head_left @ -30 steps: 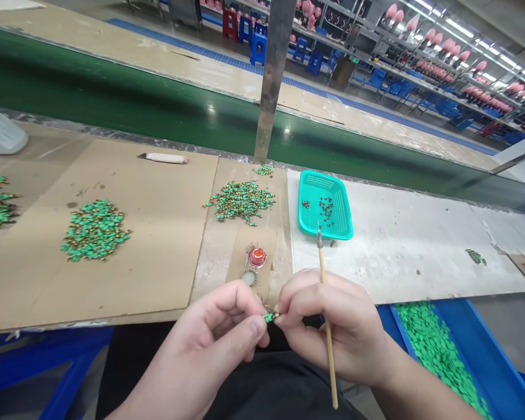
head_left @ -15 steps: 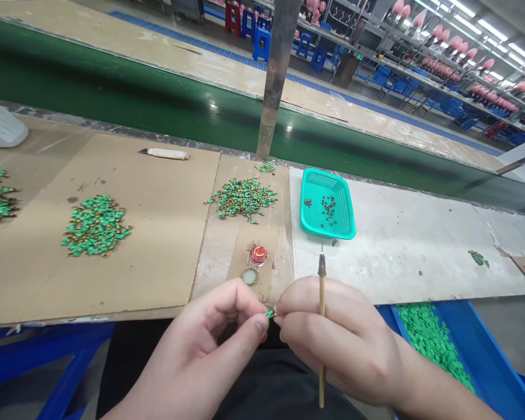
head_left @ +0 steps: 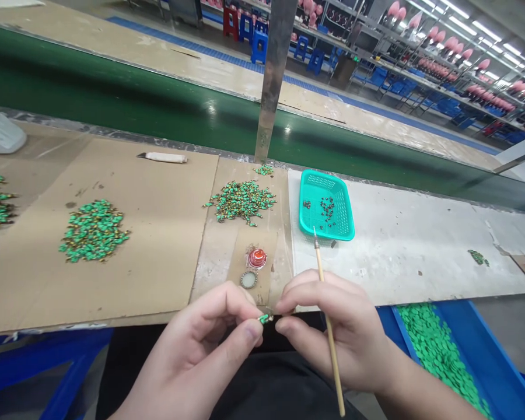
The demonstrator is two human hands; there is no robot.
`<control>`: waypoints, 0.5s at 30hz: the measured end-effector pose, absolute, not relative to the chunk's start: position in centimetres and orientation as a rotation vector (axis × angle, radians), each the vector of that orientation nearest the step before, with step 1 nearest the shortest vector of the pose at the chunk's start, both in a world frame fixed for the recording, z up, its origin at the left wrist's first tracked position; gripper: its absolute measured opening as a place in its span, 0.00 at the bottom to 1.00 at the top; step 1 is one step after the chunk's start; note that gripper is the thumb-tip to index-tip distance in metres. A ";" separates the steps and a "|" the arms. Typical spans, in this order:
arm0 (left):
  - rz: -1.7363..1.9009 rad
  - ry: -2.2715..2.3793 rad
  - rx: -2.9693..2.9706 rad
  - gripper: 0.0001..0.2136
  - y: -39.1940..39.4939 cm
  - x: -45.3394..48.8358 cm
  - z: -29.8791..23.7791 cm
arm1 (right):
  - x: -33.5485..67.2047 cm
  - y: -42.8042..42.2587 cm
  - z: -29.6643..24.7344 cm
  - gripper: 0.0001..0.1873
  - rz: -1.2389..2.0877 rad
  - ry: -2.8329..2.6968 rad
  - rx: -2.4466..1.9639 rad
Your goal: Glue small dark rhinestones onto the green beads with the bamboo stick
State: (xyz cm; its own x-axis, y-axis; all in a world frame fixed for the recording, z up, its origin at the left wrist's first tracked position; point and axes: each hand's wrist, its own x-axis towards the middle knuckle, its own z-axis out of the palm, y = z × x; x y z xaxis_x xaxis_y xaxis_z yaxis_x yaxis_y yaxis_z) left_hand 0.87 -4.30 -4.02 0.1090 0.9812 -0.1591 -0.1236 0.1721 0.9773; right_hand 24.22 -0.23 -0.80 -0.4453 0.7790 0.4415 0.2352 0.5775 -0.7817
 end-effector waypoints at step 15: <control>1.174 1.111 1.366 0.07 -5.0 0.4 -5.1 | 23.1 -1.1 -2.0 0.08 0.949 -1.804 -0.823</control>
State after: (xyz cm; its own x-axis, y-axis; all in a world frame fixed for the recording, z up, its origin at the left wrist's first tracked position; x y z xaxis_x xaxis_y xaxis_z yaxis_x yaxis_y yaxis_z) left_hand 0.40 -5.01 -5.13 0.1141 0.9889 0.0955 0.0403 -0.1007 0.9941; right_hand 23.14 -1.05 -2.01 -0.3647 0.8371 0.4078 0.1387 0.4819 -0.8652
